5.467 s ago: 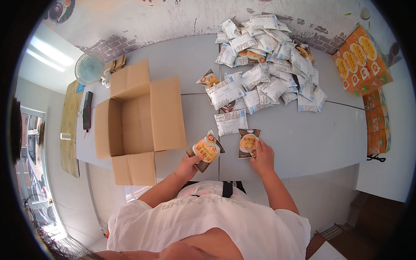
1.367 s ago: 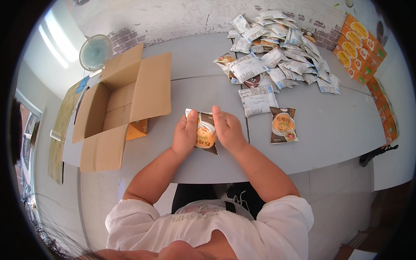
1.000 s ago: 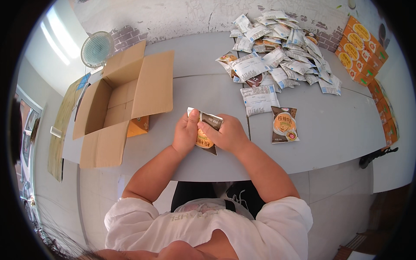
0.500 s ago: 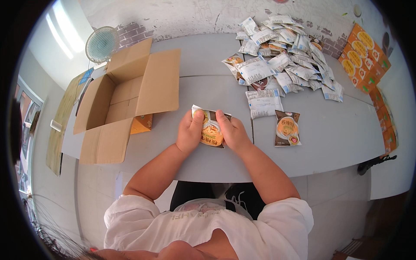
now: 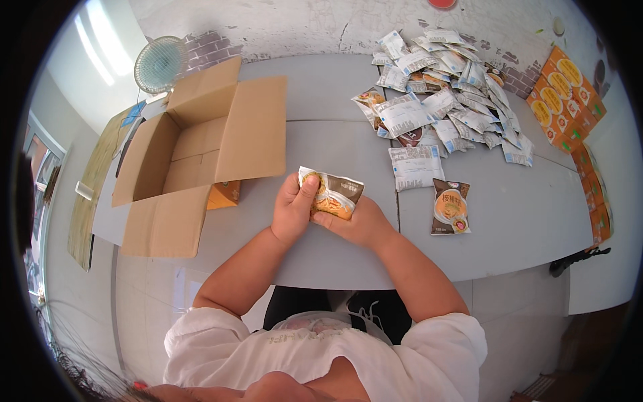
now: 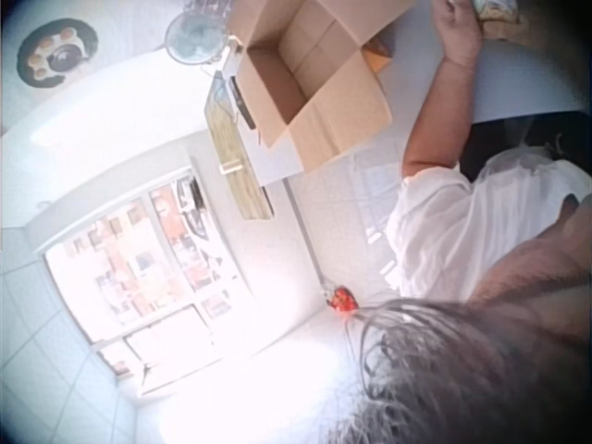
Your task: The person opens the flaps of a cardboard box, handles several snack packets one at a time by turning them over, and places them into the box.
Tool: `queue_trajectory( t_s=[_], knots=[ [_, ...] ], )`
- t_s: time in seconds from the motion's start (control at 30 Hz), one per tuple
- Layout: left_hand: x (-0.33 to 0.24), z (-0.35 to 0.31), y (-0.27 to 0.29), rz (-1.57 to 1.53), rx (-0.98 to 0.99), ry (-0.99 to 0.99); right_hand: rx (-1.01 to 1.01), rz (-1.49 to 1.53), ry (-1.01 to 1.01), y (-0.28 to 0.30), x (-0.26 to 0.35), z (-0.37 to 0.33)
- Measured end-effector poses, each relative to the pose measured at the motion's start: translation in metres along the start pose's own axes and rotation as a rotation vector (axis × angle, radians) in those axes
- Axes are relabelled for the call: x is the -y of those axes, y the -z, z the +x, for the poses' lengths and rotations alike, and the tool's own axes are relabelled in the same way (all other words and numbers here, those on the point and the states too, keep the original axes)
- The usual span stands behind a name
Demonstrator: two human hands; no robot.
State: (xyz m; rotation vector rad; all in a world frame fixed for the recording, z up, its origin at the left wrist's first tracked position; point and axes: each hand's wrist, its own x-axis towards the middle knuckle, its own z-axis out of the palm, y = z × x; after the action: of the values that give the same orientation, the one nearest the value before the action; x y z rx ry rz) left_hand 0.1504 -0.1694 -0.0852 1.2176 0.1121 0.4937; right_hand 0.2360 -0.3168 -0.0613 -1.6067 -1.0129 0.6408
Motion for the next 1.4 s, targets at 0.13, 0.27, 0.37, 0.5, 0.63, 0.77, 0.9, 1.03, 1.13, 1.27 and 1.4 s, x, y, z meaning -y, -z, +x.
queue_trajectory(
  t_s=[0.13, 0.27, 0.37, 0.5, 0.63, 0.77, 0.9, 1.03, 1.13, 1.27, 1.4],
  knots=[
    [-0.007, -0.001, 0.0, 0.017, 0.073, 0.014, 0.016, 0.072, 0.034, -0.006, -0.01, -0.002],
    [-0.015, 0.0, -0.002, -0.075, 0.108, 0.096, 0.01, 0.073, 0.034, -0.006, -0.013, -0.004],
    [-0.013, -0.002, 0.0, -0.066, 0.085, 0.132, 0.03, 0.036, 0.008, -0.008, -0.016, -0.008],
    [-0.011, -0.006, -0.002, -0.076, 0.03, 0.149, 0.028, 0.05, 0.013, -0.014, -0.014, -0.013],
    [-0.018, -0.002, 0.003, -0.146, 0.095, 0.257, 0.068, 0.05, -0.012, -0.012, -0.017, -0.014],
    [-0.022, 0.003, -0.002, -0.201, 0.135, 0.249, -0.032, 0.234, 0.042, -0.016, -0.026, -0.012],
    [-0.022, 0.003, 0.0, -0.106, 0.171, 0.339, -0.006, 0.314, 0.097, -0.019, -0.026, -0.009],
    [-0.014, -0.002, 0.001, -0.091, 0.102, 0.312, 0.037, 0.3, 0.058, -0.017, -0.021, -0.01],
    [-0.014, -0.002, -0.003, -0.066, -0.024, 0.316, 0.067, 0.239, -0.06, -0.013, -0.012, -0.012],
    [-0.008, 0.001, -0.005, -0.207, -0.225, 0.272, 0.114, 0.282, -0.247, -0.004, -0.013, -0.002],
    [-0.011, 0.015, -0.006, -0.366, -0.433, 0.274, 0.126, 0.376, -0.231, 0.003, -0.018, 0.002]
  ],
)
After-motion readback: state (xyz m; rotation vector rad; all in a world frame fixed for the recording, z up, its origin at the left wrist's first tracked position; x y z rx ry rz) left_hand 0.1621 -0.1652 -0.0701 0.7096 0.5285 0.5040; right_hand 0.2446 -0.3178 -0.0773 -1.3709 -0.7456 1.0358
